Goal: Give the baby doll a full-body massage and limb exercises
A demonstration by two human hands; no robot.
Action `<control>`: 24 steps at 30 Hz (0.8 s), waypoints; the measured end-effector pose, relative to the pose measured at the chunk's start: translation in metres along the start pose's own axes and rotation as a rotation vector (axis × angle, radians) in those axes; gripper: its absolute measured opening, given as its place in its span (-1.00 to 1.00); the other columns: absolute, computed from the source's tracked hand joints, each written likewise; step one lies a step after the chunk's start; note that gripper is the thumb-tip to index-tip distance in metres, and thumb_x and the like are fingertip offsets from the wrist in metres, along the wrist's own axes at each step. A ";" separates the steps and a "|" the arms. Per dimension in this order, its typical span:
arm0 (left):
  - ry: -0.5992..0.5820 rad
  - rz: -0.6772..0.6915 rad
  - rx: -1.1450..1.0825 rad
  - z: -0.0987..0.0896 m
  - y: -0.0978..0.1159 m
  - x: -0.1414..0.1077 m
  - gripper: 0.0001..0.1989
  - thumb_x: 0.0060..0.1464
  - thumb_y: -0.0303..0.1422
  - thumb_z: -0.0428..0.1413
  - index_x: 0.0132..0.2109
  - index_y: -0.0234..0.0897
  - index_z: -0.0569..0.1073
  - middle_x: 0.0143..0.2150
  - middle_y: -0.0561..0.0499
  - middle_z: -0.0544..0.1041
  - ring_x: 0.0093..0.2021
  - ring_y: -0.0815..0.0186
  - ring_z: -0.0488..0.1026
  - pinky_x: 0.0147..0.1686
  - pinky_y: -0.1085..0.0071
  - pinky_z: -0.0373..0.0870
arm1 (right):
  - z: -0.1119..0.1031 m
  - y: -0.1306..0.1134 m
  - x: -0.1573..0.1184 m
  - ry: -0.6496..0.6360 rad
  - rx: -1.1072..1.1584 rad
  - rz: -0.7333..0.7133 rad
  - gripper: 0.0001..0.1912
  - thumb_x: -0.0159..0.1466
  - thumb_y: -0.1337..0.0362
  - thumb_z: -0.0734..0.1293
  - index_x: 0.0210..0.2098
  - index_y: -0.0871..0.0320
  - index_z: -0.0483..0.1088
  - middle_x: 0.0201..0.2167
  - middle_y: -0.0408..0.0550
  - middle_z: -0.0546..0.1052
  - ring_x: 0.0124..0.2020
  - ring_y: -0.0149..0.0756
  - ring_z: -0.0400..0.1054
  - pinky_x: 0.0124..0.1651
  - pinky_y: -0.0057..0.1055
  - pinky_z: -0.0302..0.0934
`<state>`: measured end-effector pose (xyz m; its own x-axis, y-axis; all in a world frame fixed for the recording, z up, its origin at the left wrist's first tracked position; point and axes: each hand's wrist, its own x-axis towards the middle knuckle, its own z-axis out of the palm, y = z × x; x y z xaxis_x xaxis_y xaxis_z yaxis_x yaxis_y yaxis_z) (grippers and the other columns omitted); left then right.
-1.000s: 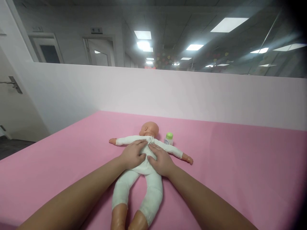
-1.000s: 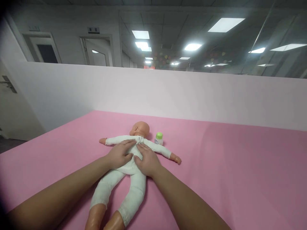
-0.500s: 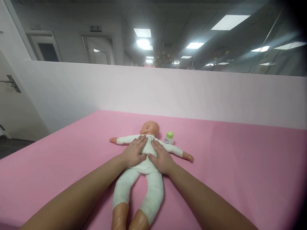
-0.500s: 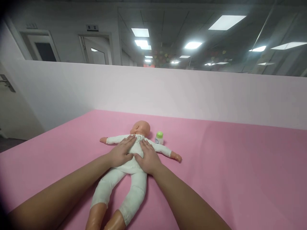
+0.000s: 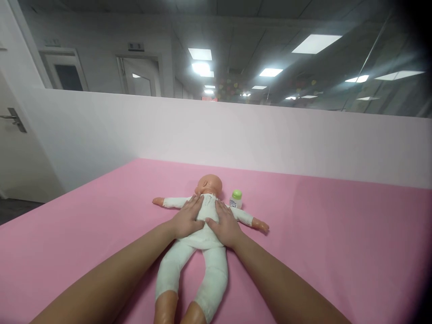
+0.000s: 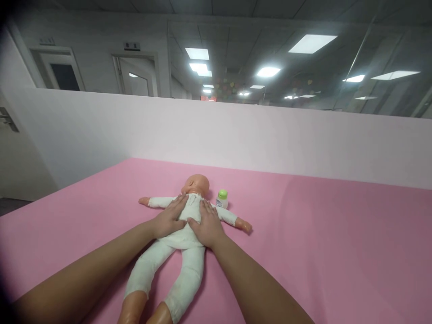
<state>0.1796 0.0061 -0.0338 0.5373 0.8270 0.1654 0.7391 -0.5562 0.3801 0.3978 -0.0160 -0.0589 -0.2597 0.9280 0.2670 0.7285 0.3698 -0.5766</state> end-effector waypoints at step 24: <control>0.380 -0.535 -0.056 -0.011 0.012 -0.026 -0.49 0.28 0.08 -0.08 -0.18 -0.20 0.56 0.00 -0.21 0.62 0.15 -0.27 0.44 0.14 -0.30 0.22 | 0.008 -0.016 -0.016 0.195 0.104 -0.113 -0.07 0.39 0.00 0.30 0.55 0.19 -0.21 0.55 0.22 -0.28 0.53 0.26 -0.28 0.47 0.26 -0.17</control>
<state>0.1699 -0.0210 -0.0238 -0.0868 0.9653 0.2464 0.8368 -0.0636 0.5439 0.3851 -0.0362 -0.0601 -0.2016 0.8581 0.4723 0.6300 0.4828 -0.6083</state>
